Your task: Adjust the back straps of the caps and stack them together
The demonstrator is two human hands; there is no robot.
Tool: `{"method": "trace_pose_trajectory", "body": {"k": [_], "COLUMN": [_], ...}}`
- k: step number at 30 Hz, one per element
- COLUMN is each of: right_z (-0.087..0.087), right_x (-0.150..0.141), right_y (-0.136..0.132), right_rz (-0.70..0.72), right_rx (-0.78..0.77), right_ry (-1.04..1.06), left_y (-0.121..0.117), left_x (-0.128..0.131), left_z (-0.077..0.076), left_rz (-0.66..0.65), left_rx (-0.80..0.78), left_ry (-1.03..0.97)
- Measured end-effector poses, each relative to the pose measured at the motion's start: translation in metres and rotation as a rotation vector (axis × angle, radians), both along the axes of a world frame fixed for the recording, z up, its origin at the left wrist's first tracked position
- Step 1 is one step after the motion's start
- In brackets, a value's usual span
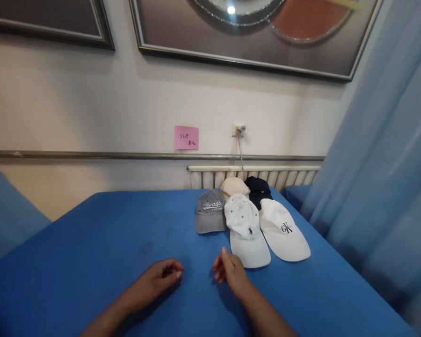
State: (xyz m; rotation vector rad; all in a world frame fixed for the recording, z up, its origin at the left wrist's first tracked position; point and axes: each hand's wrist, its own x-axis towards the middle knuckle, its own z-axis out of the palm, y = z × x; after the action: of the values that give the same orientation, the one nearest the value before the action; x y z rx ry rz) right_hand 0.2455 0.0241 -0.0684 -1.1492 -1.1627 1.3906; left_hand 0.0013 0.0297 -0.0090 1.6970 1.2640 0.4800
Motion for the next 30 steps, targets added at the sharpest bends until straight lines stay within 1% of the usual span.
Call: {"method": "trace_pose_trajectory", "body": {"k": [2, 5, 7, 9, 10, 12, 15, 18, 21, 23, 27, 30], "right_z": [0.014, 0.043, 0.065, 0.087, 0.097, 0.113, 0.129, 0.132, 0.121, 0.109, 0.087, 0.083], "right_x": [0.005, 0.01, 0.012, 0.014, 0.015, 0.017, 0.019, 0.015, 0.001, -0.011, -0.034, -0.042], "right_y": [0.0, -0.002, -0.006, -0.011, -0.015, -0.021, -0.03, -0.036, -0.038, -0.038, -0.037, -0.04], "right_rz": [-0.038, -0.078, -0.108, -0.145, -0.167, -0.206, -0.231, -0.227, -0.198, -0.174, -0.141, -0.143], "right_rx": [0.025, 0.109, 0.219, 0.367, 0.441, 0.556, 0.654, 0.703, 0.708, 0.697, 0.678, 0.697], "right_ry": [0.049, 0.114, 0.131, 0.162, 0.185, 0.228, 0.249, 0.267, 0.298, 0.291, 0.234, 0.217], "left_y": [0.0, -0.004, -0.011, -0.02, -0.024, -0.032, -0.037, -0.037, -0.038, -0.038, -0.038, -0.039], "left_x": [-0.002, -0.001, 0.002, 0.004, 0.005, 0.005, 0.005, 0.008, 0.017, 0.024, 0.035, 0.037], "left_z": [0.021, 0.06, 0.085, 0.105, 0.112, 0.12, 0.12, 0.115, 0.111, 0.109, 0.106, 0.108], "left_rz": [0.021, 0.056, 0.119, 0.213, 0.259, 0.333, 0.383, 0.392, 0.346, 0.285, 0.16, 0.12], "left_rx": [0.044, 0.145, 0.238, 0.35, 0.405, 0.499, 0.595, 0.679, 0.748, 0.769, 0.819, 0.934], "left_ry": [-0.005, -0.013, -0.027, -0.089, -0.133, -0.238, -0.408, -0.56, -0.62, -0.579, -0.4, -0.33]}}
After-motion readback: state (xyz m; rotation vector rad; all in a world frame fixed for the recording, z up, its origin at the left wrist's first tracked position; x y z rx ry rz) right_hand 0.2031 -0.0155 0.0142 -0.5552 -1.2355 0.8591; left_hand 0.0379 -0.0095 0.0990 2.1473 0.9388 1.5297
